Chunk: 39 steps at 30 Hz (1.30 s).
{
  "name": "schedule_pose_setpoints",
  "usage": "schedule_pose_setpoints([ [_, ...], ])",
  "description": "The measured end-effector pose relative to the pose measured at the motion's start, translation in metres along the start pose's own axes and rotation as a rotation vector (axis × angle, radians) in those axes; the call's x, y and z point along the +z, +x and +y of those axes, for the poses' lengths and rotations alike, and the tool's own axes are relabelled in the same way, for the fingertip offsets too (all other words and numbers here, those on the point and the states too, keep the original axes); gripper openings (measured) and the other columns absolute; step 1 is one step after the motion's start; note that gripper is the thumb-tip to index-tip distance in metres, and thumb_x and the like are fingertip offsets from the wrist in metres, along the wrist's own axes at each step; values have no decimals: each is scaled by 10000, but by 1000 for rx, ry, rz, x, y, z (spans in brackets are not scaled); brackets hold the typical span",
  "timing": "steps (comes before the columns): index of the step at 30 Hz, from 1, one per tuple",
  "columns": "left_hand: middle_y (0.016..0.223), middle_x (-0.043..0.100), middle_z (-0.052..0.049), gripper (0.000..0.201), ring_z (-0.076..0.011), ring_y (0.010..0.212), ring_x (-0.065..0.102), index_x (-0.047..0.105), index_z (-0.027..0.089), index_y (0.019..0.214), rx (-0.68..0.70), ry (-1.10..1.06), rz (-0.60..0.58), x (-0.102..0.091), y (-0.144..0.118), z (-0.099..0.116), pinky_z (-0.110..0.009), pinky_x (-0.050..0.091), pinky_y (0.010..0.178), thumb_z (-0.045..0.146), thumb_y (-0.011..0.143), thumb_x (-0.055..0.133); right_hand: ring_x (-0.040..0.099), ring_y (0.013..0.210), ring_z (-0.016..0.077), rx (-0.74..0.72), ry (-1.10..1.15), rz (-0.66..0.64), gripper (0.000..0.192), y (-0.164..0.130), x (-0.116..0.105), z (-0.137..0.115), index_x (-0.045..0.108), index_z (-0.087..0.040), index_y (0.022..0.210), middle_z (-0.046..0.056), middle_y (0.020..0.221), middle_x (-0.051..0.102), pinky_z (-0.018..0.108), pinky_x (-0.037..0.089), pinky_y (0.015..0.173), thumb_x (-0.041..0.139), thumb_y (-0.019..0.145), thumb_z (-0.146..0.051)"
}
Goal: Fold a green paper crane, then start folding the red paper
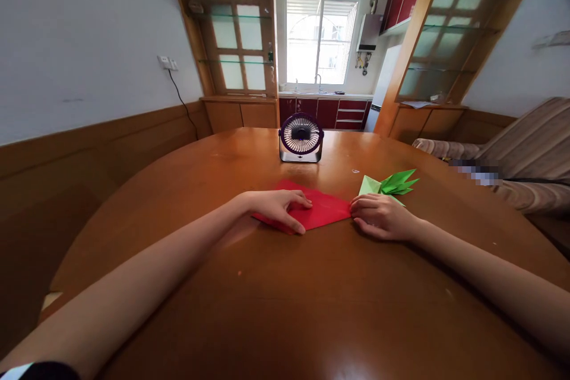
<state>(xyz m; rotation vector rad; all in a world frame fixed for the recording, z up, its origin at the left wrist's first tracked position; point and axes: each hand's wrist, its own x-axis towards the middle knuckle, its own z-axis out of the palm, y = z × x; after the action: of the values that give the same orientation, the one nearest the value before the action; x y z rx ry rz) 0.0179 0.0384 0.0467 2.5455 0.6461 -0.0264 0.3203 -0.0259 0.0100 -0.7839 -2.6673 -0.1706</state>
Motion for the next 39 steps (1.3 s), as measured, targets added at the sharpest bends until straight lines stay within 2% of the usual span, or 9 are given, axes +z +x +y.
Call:
schedule_pose_setpoints([
  [3, 1257, 556, -103, 716, -256, 1075, 570, 533, 174, 1290, -53, 109, 72, 7, 3, 10, -306, 429, 882, 614, 740, 660, 615, 895, 204, 2, -11, 28, 228, -1, 3, 1, 661, -177, 882, 95, 914, 659, 347, 505, 786, 450, 937, -244],
  [5, 1281, 544, -104, 705, -258, 1051, 585, 512, 173, 1290, -70, 225, 116, 12, 5, 19, -306, 441, 848, 621, 758, 630, 618, 878, 204, -4, -26, 57, 236, -1, 4, 1, 655, -171, 863, 100, 912, 656, 344, 508, 772, 445, 941, -246],
  [8, 1243, 584, -101, 550, -251, 1004, 611, 510, 171, 1267, -68, 401, 148, 17, 6, 31, -313, 454, 803, 509, 836, 557, 621, 841, 207, -1, -60, 103, 247, -1, 7, 1, 652, -158, 870, 110, 912, 654, 348, 511, 743, 433, 949, -242],
  [12, 932, 673, -99, 349, -260, 836, 637, 619, 142, 1019, -76, 626, 159, 19, 7, 42, -331, 460, 692, 423, 822, 553, 629, 884, 205, 76, 17, 163, 231, 0, 8, 1, 651, -164, 945, 118, 1004, 645, 347, 529, 766, 433, 957, -238],
  [18, 774, 679, -95, 146, -235, 746, 649, 630, 134, 829, 1, 853, 135, 30, 11, 49, -300, 416, 564, 204, 853, 504, 611, 1020, 201, 83, 203, 63, 206, 4, 9, -4, 633, -188, 1079, 103, 1115, 640, 356, 516, 889, 482, 956, -253],
  [25, 822, 691, -81, 191, -207, 687, 677, 584, 102, 1032, 18, 1000, 123, 41, 16, 53, -273, 364, 479, 43, 883, 480, 611, 996, 208, 51, 227, 75, 213, 4, 9, -6, 653, -199, 1091, 94, 1069, 669, 397, 490, 894, 503, 951, -258],
  [31, 782, 673, -78, 175, -216, 638, 662, 604, 107, 1021, 1, 1025, 141, 42, 13, 51, -284, 351, 464, 62, 880, 511, 625, 946, 195, 9, 284, 74, 219, 10, 8, -17, 653, -194, 1103, 91, 1019, 688, 395, 475, 896, 507, 955, -263],
  [35, 827, 695, -99, 156, -258, 764, 661, 654, 109, 968, 35, 1056, 215, 44, 5, 38, -323, 432, 567, 79, 875, 532, 629, 935, 192, -35, 338, 66, 228, 16, 6, -29, 646, -186, 1116, 99, 998, 694, 387, 475, 893, 508, 958, -275],
  [39, 1026, 716, -112, 257, -258, 885, 657, 650, 131, 1124, 119, 962, 306, 47, -14, 17, -361, 494, 700, 129, 892, 540, 638, 923, 185, -51, 403, 64, 221, 21, 5, -36, 645, -175, 1111, 97, 967, 698, 375, 478, 897, 501, 962, -250],
])
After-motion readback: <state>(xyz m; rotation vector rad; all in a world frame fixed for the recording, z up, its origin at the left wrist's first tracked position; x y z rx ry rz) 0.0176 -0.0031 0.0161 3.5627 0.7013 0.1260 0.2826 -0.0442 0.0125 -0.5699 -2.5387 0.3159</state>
